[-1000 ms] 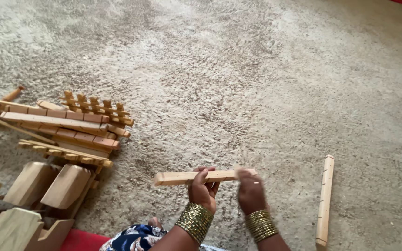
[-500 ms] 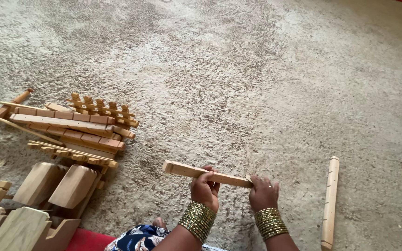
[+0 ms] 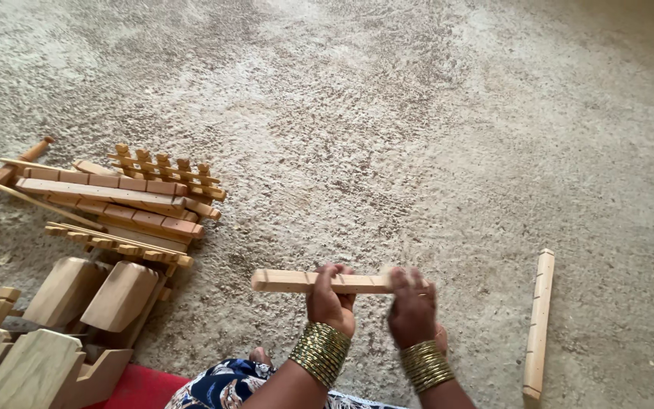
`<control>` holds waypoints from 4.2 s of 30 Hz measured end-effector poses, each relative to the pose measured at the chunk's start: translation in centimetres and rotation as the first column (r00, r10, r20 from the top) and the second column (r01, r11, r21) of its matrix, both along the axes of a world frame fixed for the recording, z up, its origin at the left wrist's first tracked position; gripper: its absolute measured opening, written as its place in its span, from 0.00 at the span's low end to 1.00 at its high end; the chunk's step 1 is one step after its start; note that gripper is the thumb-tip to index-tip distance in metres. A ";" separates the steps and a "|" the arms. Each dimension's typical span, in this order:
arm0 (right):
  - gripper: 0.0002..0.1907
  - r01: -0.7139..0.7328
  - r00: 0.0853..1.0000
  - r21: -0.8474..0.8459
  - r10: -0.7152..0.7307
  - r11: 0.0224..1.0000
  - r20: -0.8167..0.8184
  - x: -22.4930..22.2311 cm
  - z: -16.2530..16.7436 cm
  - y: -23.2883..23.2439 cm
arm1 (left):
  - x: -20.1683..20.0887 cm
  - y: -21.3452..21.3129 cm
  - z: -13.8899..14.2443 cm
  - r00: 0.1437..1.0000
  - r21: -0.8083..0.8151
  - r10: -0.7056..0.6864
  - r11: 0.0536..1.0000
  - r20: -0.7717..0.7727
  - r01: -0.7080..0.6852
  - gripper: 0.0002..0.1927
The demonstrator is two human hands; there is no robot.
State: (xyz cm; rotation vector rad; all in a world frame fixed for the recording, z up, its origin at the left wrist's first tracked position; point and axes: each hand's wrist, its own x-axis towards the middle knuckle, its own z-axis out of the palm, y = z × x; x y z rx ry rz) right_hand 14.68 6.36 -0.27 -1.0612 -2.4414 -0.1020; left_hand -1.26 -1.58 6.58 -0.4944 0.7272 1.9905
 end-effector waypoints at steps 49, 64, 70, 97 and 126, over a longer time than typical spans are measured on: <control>0.25 -0.759 0.597 -0.255 0.485 0.599 -0.639 -2.3 5.3 -6.3 | -2.5 0.7 -2.2 0.965 -0.146 -0.203 0.973 -0.165 0.179 0.25; 0.20 -0.825 0.484 -0.115 0.587 0.553 -0.649 -1.8 6.7 -7.0 | -2.6 1.8 -6.5 0.821 -0.037 -0.489 0.865 -0.294 0.501 0.32; 0.17 -0.742 0.556 0.044 0.650 0.669 -0.519 -1.3 5.9 -6.9 | -2.4 1.9 -6.2 0.704 -0.147 -0.557 0.819 -0.442 0.555 0.31; 0.14 -0.595 0.660 -0.017 0.476 0.804 -0.582 -3.2 3.5 -8.6 | -2.8 1.5 -6.1 0.881 -0.116 -0.424 0.905 -0.211 0.409 0.20; 0.17 -0.478 0.754 -0.088 0.356 0.874 -0.553 -0.9 1.0 -0.3 | 2.1 0.5 -6.2 0.466 -0.265 -0.770 0.604 -0.435 0.752 0.20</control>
